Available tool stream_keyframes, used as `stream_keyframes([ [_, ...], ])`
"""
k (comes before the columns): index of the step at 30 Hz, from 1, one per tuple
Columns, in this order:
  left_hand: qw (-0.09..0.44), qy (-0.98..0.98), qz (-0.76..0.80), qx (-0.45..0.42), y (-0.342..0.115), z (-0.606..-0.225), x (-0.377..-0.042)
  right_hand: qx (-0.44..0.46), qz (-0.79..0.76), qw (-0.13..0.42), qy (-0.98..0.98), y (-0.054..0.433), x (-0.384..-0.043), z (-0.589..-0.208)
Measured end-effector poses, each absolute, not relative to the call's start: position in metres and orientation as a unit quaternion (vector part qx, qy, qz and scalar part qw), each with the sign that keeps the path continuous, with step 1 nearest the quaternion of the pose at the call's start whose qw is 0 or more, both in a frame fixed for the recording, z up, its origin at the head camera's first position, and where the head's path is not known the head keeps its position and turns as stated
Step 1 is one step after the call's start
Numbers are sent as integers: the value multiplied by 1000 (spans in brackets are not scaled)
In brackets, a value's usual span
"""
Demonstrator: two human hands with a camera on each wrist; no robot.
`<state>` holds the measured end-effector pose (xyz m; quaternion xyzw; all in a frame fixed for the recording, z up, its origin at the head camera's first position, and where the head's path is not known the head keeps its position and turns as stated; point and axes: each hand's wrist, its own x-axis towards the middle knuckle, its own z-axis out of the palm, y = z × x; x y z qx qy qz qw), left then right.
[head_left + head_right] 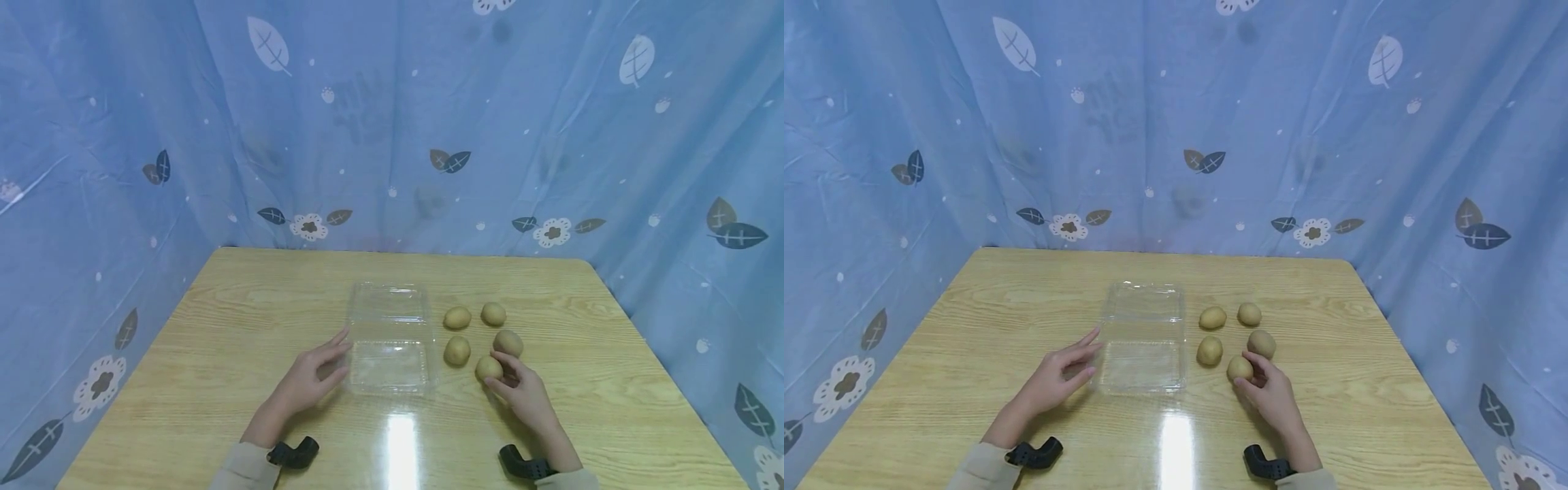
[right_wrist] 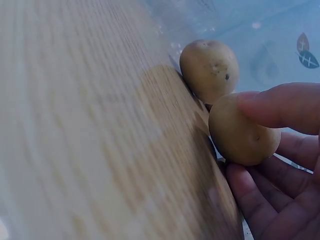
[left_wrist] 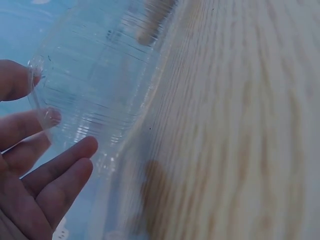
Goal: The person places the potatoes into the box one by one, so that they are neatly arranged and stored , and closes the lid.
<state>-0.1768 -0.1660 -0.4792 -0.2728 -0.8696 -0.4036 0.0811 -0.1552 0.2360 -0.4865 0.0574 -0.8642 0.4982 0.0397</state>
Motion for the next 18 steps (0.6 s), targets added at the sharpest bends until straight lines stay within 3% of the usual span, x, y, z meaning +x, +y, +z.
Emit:
stream_keyframes([
  [18,84,-870,-398,-279,-164,-480,-178,21,562,5,-827,243,-157,-486],
])
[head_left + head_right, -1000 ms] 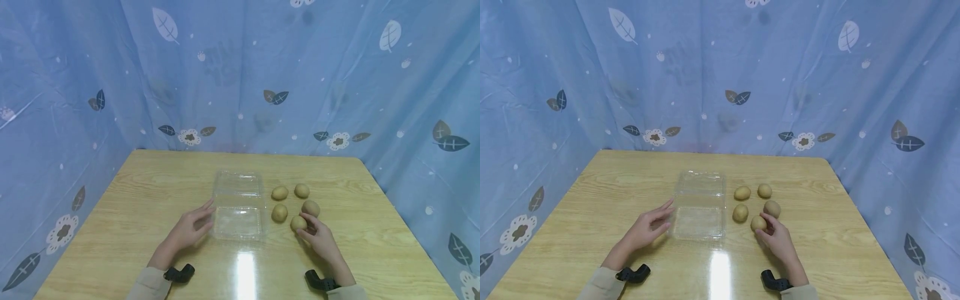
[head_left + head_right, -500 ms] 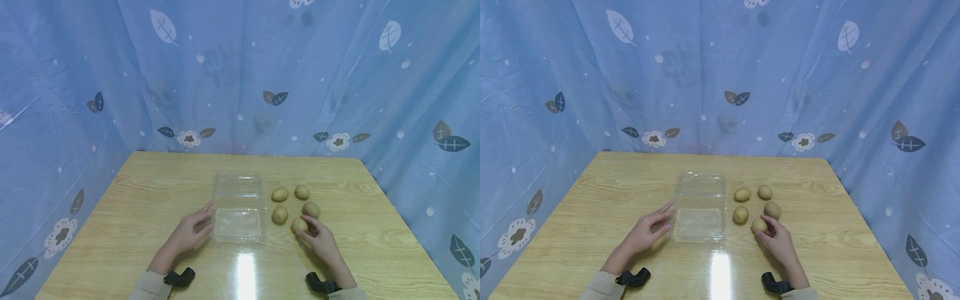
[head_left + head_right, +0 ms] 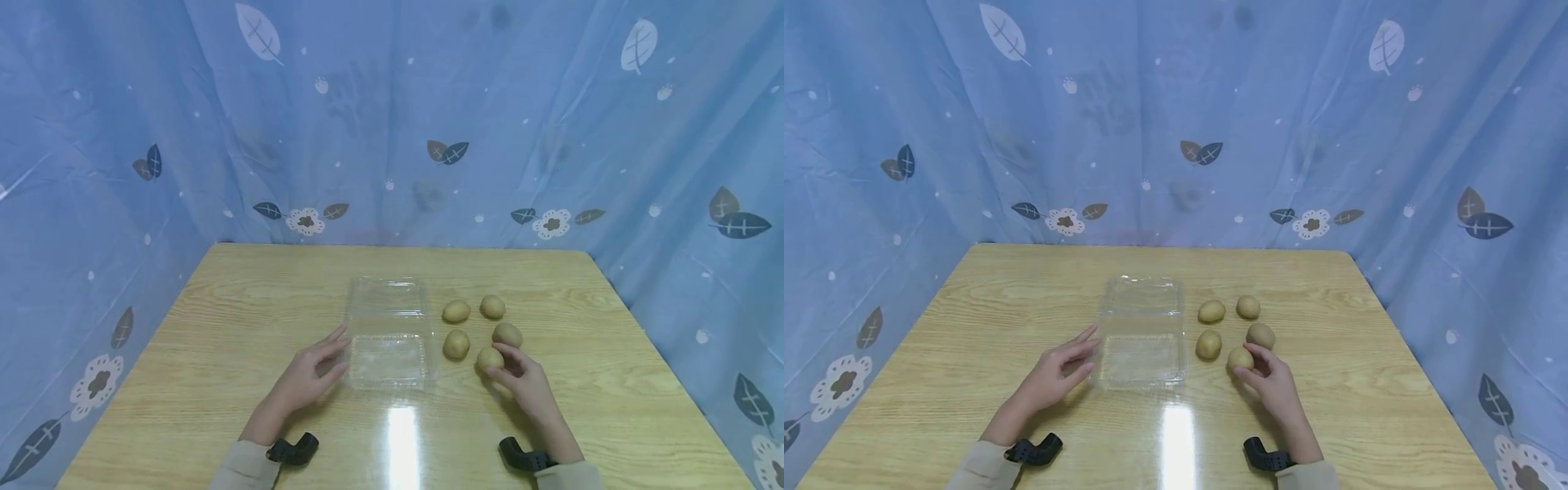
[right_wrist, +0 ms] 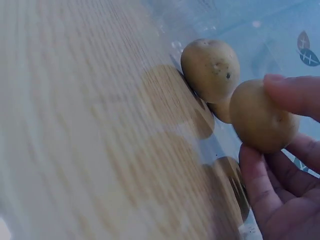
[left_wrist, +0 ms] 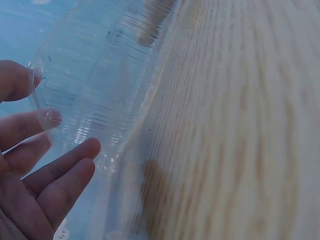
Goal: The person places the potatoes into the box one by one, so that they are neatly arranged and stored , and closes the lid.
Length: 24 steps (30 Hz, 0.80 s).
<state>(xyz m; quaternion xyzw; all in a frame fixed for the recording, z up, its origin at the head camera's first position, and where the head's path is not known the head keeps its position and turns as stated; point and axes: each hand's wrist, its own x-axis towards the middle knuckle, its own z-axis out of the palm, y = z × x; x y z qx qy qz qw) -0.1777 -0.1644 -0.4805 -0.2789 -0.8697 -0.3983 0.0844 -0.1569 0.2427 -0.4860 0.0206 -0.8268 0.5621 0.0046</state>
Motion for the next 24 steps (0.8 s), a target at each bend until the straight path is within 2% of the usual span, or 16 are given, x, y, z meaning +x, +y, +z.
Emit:
stream_keyframes([
  [6,87,-868,-401,-280,-165,-482,-177,6,614,-1,-789,239,-158,-479],
  [24,70,-875,-396,-270,-162,-475,-174,52,632,14,-773,205,-162,-444],
])
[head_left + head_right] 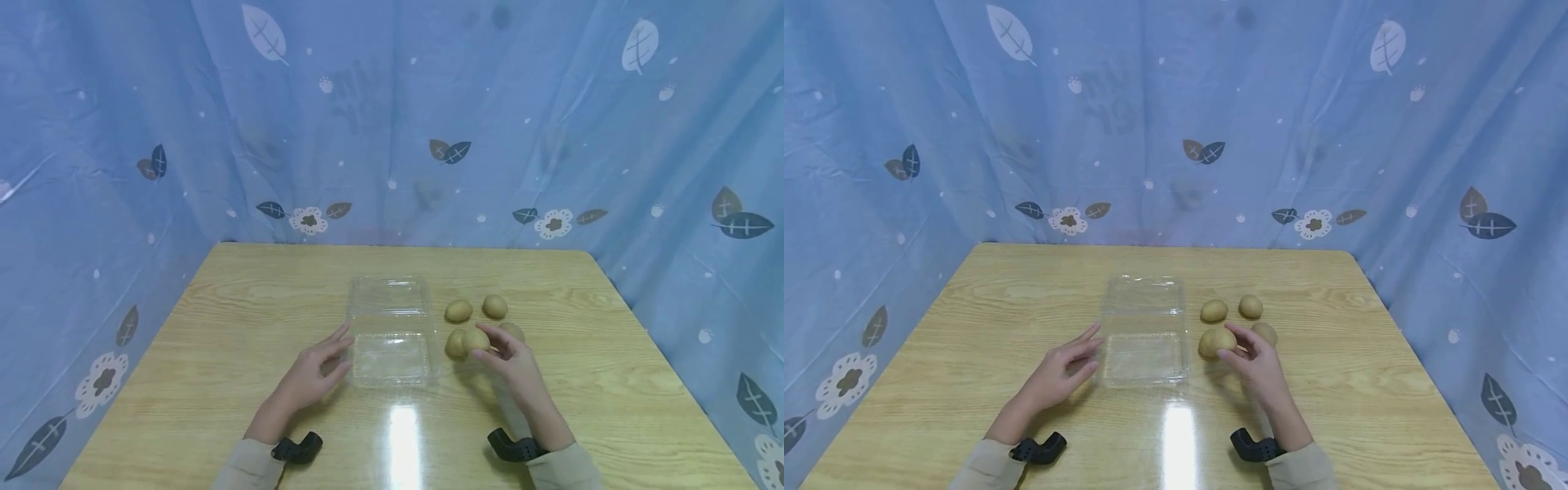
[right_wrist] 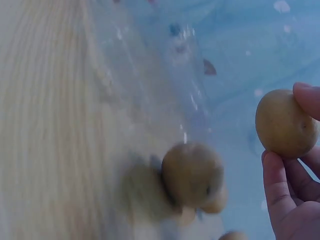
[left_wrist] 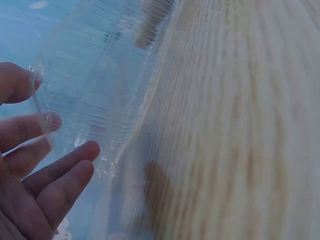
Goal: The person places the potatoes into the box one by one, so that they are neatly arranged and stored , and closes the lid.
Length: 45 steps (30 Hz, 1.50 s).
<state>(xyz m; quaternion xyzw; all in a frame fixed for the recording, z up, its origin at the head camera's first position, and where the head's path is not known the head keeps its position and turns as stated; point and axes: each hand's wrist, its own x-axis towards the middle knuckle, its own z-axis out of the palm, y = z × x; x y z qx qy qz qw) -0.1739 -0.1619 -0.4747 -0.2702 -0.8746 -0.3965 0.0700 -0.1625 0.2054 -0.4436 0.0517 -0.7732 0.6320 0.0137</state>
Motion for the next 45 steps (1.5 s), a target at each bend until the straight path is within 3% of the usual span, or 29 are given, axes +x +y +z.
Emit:
stream_keyframes([
  [18,67,-876,-402,-258,-160,-478,-174,124,656,-50,-742,131,-197,-428],
  [27,67,-885,-387,-250,-158,-479,-174,116,662,-89,-735,97,-207,-426],
  [45,83,-881,-379,-271,-161,-476,-178,131,590,-104,-790,50,-218,-438],
])
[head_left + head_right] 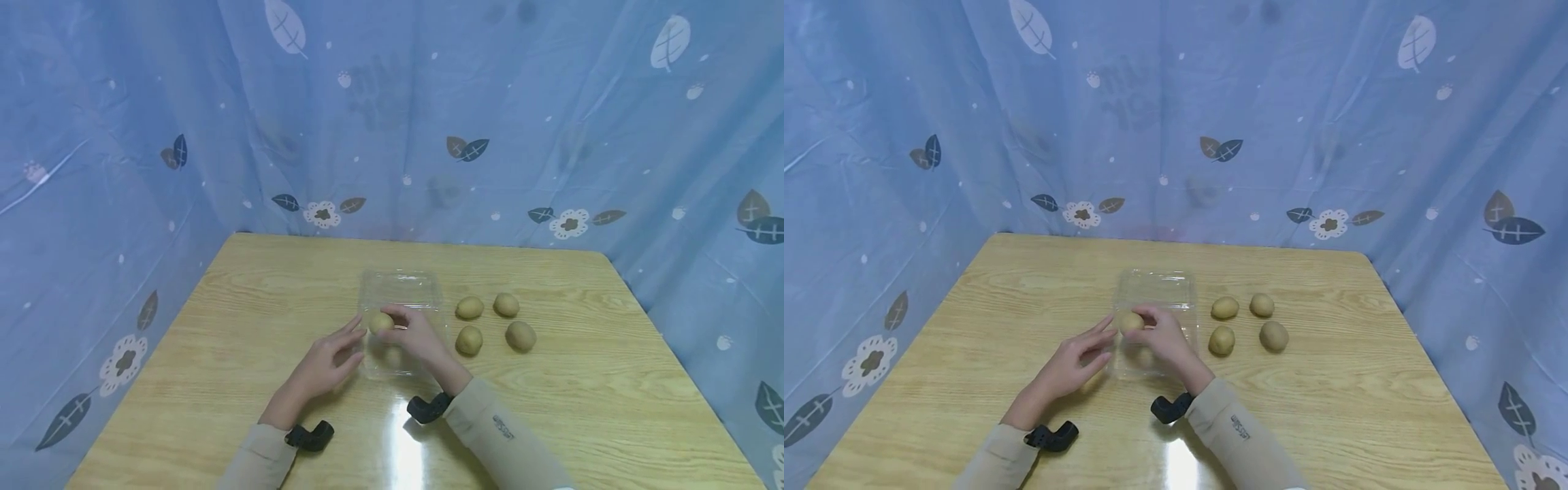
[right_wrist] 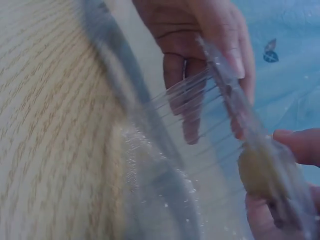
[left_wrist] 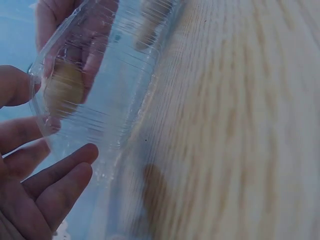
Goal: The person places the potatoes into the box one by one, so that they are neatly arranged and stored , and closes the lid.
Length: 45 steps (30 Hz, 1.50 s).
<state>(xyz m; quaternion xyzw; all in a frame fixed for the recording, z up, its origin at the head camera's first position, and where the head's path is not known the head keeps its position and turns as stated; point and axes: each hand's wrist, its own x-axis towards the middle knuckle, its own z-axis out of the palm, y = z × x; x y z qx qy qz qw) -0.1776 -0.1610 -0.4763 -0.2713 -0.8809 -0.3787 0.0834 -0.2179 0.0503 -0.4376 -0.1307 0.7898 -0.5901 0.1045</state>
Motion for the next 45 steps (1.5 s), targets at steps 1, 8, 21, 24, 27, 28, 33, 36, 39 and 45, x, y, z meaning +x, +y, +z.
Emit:
stream_keyframes([
  [1,83,-881,-379,-271,-161,-476,-178,-135,-588,104,791,49,-219,-439],
  [8,81,-884,-373,-269,-160,-474,-179,-131,-559,115,810,46,-222,-443],
  [21,75,-885,-370,-272,-160,-470,-186,-124,-516,136,836,42,-230,-434],
  [24,71,-883,-373,-275,-160,-469,-185,-121,-502,140,845,41,-232,-436],
  [27,66,-881,-379,-275,-159,-469,-185,-121,-491,139,851,39,-233,-438],
  [28,63,-880,-382,-275,-159,-469,-185,-121,-490,140,852,39,-233,-438],
  [33,60,-878,-389,-274,-159,-471,-184,-124,-494,148,848,38,-231,-439],
  [36,60,-878,-390,-273,-159,-472,-183,-129,-494,150,847,38,-230,-439],
  [39,60,-878,-390,-272,-159,-474,-182,-133,-491,150,848,37,-229,-441],
  [45,62,-877,-394,-267,-160,-474,-179,-127,-485,153,852,34,-227,-445],
])
